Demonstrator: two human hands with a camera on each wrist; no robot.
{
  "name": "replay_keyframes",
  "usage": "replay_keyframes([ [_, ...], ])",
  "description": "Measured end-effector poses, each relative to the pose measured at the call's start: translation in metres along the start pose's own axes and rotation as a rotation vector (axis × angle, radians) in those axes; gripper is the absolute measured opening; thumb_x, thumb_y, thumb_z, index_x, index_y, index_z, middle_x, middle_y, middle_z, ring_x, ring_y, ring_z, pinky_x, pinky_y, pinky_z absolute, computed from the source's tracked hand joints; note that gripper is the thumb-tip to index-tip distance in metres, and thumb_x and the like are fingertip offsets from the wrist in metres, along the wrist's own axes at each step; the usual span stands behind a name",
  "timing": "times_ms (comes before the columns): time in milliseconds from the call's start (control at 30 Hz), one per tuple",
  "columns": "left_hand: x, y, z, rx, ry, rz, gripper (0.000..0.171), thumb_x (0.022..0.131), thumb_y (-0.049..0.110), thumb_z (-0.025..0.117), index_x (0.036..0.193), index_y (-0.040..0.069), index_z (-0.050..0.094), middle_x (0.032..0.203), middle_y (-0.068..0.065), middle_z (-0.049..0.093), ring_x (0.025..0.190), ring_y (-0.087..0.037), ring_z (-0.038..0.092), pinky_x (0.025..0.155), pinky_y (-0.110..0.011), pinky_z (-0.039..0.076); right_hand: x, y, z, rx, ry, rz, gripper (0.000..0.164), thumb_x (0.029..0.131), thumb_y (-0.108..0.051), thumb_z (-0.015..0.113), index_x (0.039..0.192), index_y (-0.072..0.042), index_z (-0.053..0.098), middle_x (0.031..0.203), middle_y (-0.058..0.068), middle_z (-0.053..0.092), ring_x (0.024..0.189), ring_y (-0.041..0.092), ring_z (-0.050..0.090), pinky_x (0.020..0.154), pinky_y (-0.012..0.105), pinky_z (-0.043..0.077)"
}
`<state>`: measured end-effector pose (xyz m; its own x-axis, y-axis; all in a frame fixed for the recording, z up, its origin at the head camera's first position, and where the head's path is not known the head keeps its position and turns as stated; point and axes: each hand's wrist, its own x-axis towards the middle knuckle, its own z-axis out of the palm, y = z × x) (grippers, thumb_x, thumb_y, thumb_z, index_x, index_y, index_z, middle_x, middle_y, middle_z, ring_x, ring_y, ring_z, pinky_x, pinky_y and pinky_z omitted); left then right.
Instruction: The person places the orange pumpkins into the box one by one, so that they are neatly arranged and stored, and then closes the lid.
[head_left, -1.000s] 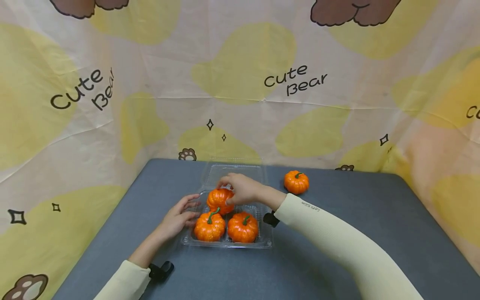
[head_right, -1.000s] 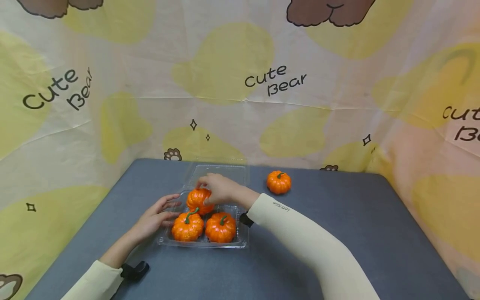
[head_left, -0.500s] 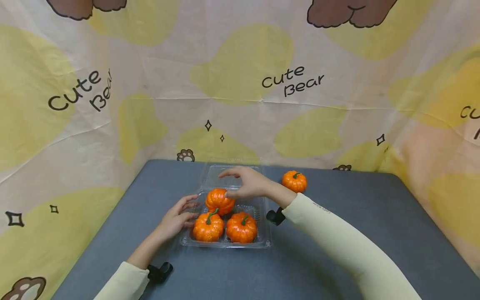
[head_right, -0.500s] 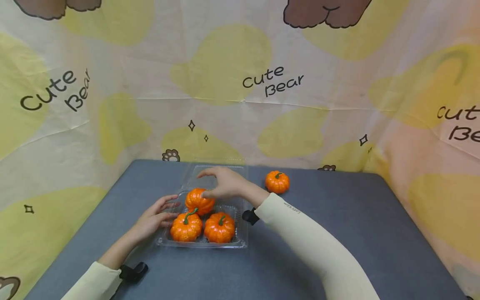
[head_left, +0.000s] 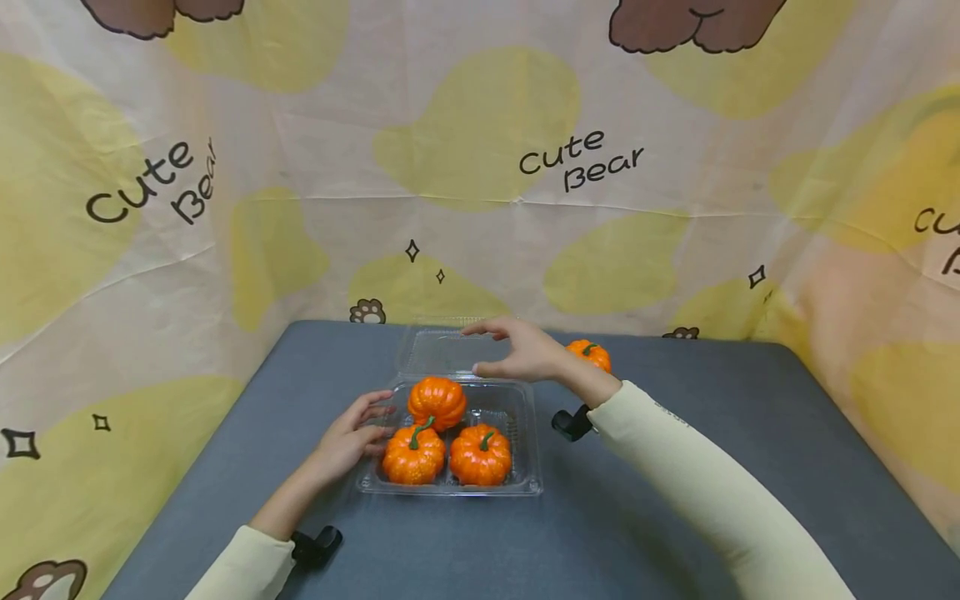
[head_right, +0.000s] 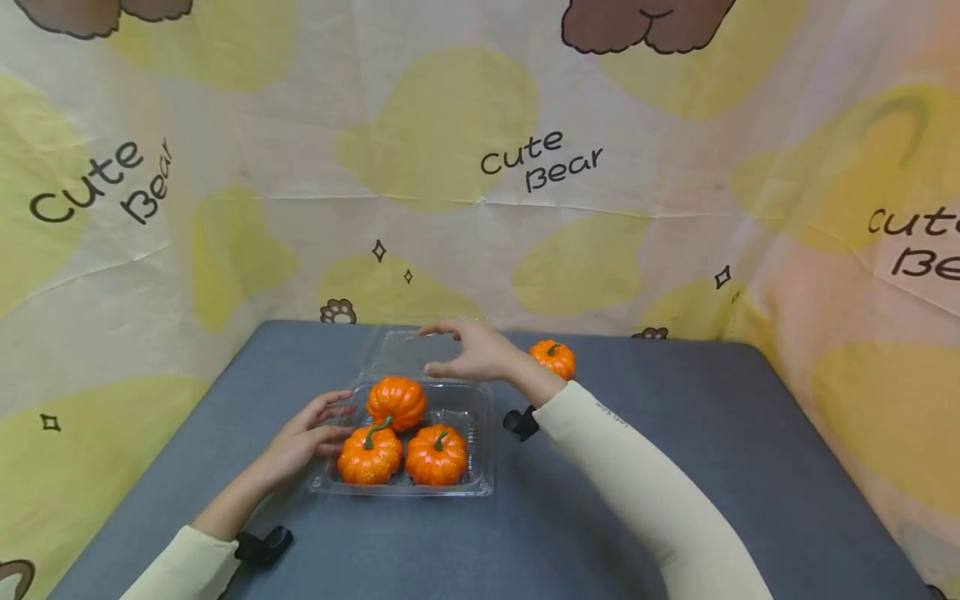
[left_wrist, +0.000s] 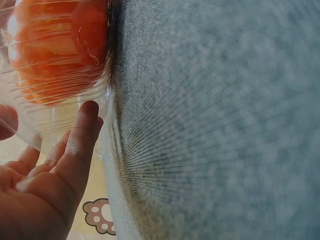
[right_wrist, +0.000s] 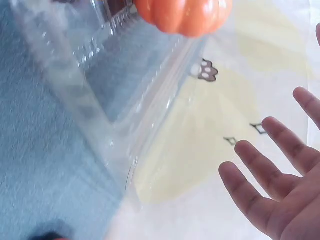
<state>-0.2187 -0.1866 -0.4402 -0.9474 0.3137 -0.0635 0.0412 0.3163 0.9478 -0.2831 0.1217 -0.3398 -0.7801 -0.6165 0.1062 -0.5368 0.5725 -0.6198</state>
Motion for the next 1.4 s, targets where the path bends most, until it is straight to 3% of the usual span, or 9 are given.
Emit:
replay_keyframes([
  [200,-0.001,0.0,0.0,0.004,-0.002,0.003,0.051,0.098,0.004,0.042,0.147,0.005,0.03,0.144,-0.031,0.039,0.121,-0.043,0.055,0.084,-0.041,0.057,-0.01,0.008,-0.014,0.031,0.045,0.012,0.054,0.086,-0.026,0.07,0.137,-0.02,0.053,0.143,0.002,0.051,0.129,0.033,0.048,0.106,0.049,0.041],
  [467,-0.002,0.0,0.0,0.015,0.006,0.01,0.051,0.098,0.003,0.042,0.147,0.004,0.03,0.143,-0.031,0.04,0.119,-0.043,0.056,0.083,-0.041,0.057,-0.025,0.022,-0.032,0.062,0.094,0.109,0.054,0.088,-0.029,0.069,0.138,-0.022,0.052,0.148,0.006,0.044,0.132,0.041,0.044,0.102,0.058,0.041],
  [767,-0.001,-0.001,0.0,0.004,0.001,0.011,0.051,0.097,0.002,0.042,0.147,0.004,0.03,0.144,-0.032,0.039,0.12,-0.043,0.055,0.082,-0.04,0.057,-0.039,0.053,-0.051,0.114,0.179,0.166,0.052,0.088,-0.027,0.068,0.137,-0.017,0.052,0.148,0.011,0.044,0.131,0.045,0.042,0.102,0.06,0.04],
  [967,0.0,-0.001,-0.001,0.005,-0.001,0.01,0.051,0.098,0.003,0.042,0.147,0.004,0.03,0.144,-0.031,0.039,0.12,-0.043,0.055,0.083,-0.041,0.057,-0.05,0.072,-0.061,0.161,0.231,0.253,0.051,0.088,-0.029,0.067,0.137,-0.023,0.053,0.148,0.008,0.044,0.134,0.044,0.038,0.1,0.061,0.041],
  [1233,-0.001,0.0,0.0,-0.001,-0.001,0.009,0.051,0.098,0.003,0.042,0.147,0.003,0.029,0.144,-0.032,0.039,0.12,-0.043,0.055,0.083,-0.041,0.057,-0.062,0.095,-0.063,0.191,0.263,0.328,0.052,0.089,-0.031,0.067,0.138,-0.02,0.052,0.148,0.009,0.044,0.135,0.043,0.037,0.1,0.06,0.041],
  [1400,0.0,-0.001,0.0,-0.001,0.0,0.007,0.051,0.097,0.002,0.042,0.147,0.003,0.03,0.144,-0.032,0.039,0.12,-0.043,0.055,0.084,-0.042,0.057,-0.068,0.111,-0.058,0.173,0.285,0.364,0.052,0.091,-0.03,0.065,0.138,-0.014,0.051,0.146,0.017,0.044,0.131,0.048,0.041,0.101,0.061,0.04],
])
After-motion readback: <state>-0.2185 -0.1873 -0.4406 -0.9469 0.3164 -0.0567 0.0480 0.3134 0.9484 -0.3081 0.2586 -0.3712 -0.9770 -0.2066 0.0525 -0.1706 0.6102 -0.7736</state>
